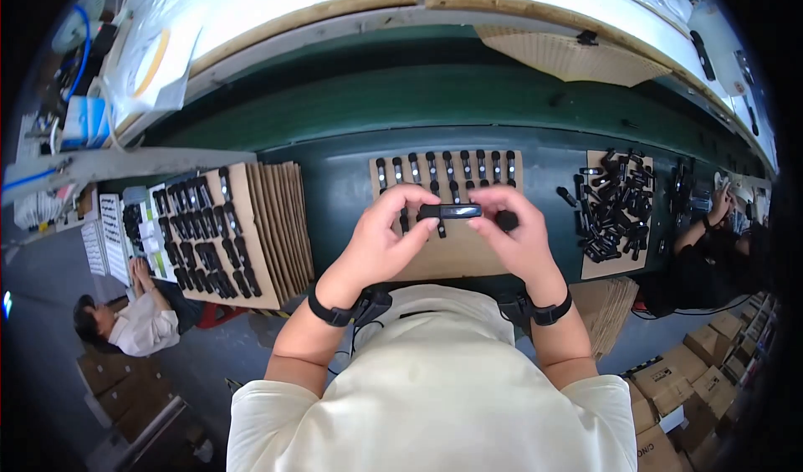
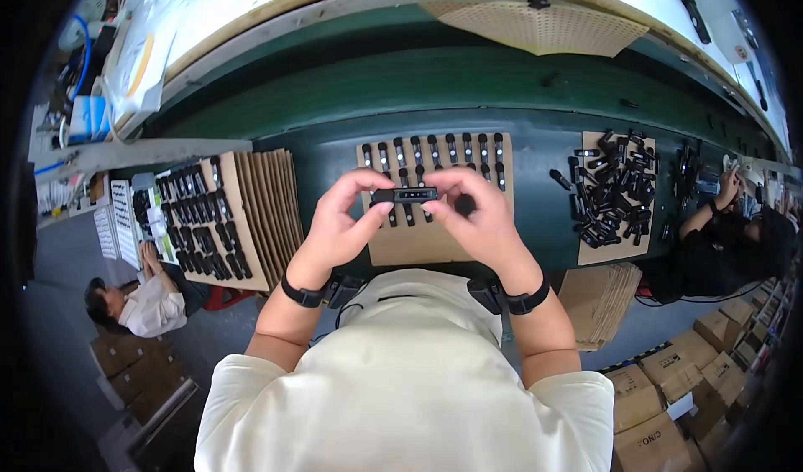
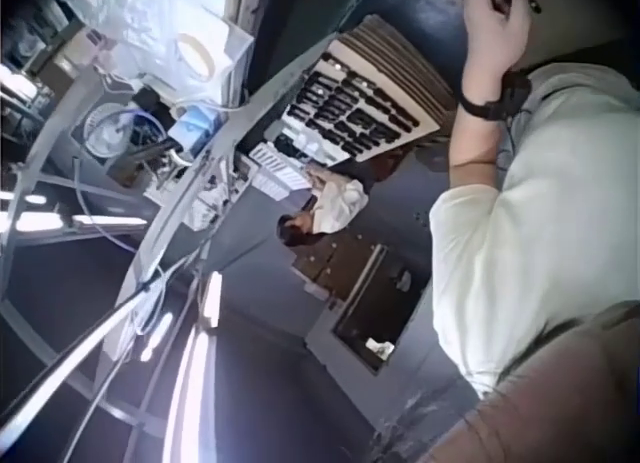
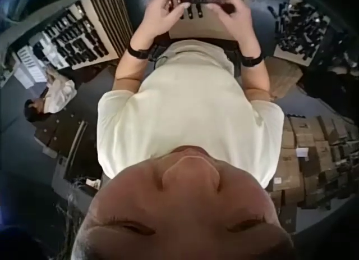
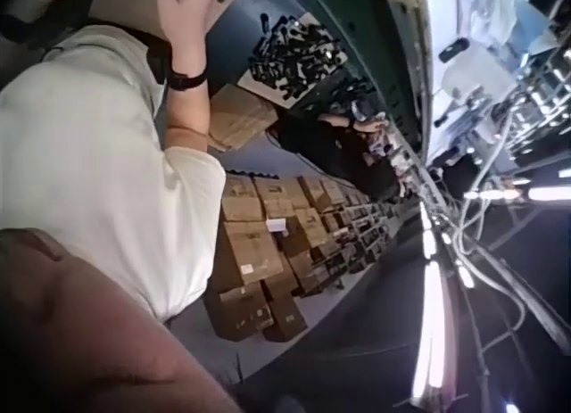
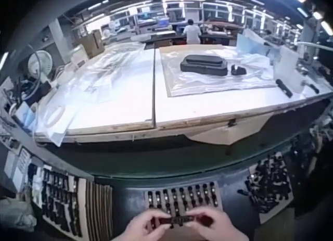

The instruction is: The person picks up a microphone from a pile, turns it over by hand, and places it onto a cardboard sheet, repeating the process to arrange them in rows.

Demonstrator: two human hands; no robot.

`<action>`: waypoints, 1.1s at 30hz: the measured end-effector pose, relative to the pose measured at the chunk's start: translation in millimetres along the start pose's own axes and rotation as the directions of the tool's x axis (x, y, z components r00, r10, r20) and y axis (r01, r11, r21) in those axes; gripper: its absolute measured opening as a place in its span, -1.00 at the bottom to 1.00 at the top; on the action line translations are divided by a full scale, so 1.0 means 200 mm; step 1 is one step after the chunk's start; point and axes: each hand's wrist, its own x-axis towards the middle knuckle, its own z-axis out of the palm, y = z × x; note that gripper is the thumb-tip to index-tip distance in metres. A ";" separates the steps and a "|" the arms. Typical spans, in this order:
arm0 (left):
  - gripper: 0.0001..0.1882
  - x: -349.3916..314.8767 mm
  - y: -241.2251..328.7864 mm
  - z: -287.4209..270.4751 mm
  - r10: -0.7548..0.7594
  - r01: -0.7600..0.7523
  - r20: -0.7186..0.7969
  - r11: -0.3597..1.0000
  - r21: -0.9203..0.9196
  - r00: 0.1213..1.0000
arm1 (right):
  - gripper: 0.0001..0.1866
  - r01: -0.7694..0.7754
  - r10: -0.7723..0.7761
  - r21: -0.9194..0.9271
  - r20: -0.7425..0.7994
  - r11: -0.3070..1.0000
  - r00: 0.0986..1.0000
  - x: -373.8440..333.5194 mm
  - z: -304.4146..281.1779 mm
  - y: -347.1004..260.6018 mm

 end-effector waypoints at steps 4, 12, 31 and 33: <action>-0.67 -0.16 0.20 -0.05 0.194 -0.193 -0.040 0.981 0.026 0.980 | -0.72 0.255 -0.251 -0.083 0.052 0.963 0.967 -0.08 0.06 -0.24; -0.64 -0.36 0.33 -0.08 0.490 -0.481 -0.018 0.862 0.162 0.872 | -0.67 0.388 -0.377 -0.113 0.102 0.915 0.920 -0.27 0.16 -0.43; -0.63 -0.54 0.37 -0.06 0.435 -0.435 0.018 0.900 0.022 0.900 | -0.61 0.424 -0.416 -0.143 0.081 0.894 0.906 -0.47 0.24 -0.52; -0.64 -0.54 0.36 -0.06 0.465 -0.465 0.006 0.884 0.048 0.885 | -0.61 0.363 -0.360 -0.147 0.046 0.920 0.932 -0.48 0.25 -0.54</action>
